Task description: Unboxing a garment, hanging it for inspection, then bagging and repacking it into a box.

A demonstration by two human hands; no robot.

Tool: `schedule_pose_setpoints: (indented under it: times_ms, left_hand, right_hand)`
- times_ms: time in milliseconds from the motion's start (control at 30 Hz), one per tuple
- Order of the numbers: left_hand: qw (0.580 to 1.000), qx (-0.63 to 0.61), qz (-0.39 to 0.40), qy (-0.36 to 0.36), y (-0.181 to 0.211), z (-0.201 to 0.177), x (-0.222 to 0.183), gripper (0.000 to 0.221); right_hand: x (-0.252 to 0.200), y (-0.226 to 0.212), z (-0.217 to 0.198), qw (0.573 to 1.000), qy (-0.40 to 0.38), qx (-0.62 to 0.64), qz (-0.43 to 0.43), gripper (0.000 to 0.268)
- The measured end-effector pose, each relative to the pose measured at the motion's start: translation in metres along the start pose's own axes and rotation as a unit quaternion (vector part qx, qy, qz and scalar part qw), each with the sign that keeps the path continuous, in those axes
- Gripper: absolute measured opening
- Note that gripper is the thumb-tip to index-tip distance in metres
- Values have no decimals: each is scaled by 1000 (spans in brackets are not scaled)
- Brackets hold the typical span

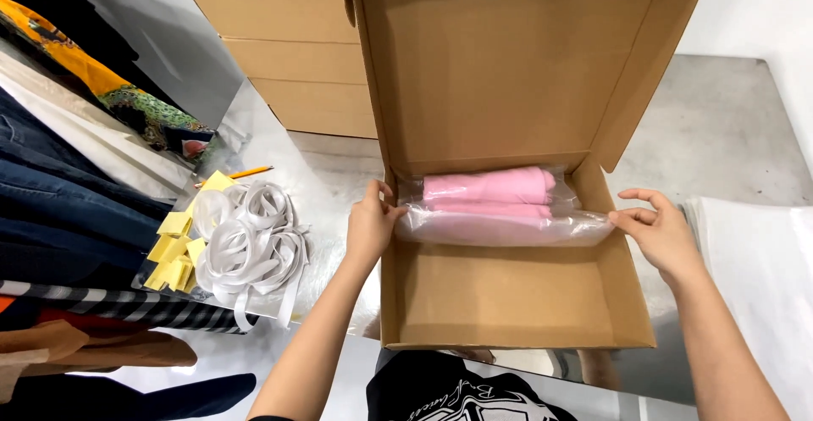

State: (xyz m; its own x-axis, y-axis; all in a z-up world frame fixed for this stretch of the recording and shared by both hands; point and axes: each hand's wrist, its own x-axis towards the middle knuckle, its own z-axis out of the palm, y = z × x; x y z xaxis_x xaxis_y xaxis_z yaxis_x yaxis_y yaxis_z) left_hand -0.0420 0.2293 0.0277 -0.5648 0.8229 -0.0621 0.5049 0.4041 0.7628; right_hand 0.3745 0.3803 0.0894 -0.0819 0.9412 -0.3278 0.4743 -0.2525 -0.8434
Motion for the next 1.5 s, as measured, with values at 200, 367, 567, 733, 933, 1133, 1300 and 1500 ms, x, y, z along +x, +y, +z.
schedule_pose_setpoints:
  times_ms: [200, 367, 567, 733, 933, 1133, 1300, 1500]
  left_hand:
    - [985, -86, -140, -48, 4, -15, 6, 27]
    - [921, -284, -220, -154, 29, -46, -32, 43]
    - [876, -403, -169, -205, 19, -40, -74, 44]
    - [876, -401, -181, -199, 22, -38, -95, 47]
    - [848, -469, -201, -140, 23, -31, -95, 63]
    - [896, -396, -146, -140, 12, -29, -100, 71]
    - [933, -318, -128, -109, 35, -38, -114, 51]
    - [948, -286, -138, -21, 61, -41, -131, 34]
  right_hand:
    - [-19, -6, -8, 977, -103, 178, 57, 45]
    - [-30, 11, -19, 965, -101, 228, 76, 40]
    - [-59, 5, -25, 981, -148, 78, 94, 57]
    - [-92, -23, -19, 964, -211, -112, 119, 81]
    - [-41, 50, -16, 968, -191, 163, 18, 47]
    - [-72, 17, -27, 951, -180, 238, 81, 74]
    - [-48, 46, -37, 946, -200, 251, 35, 78]
    - [-48, 58, -43, 940, -221, 260, 15, 75]
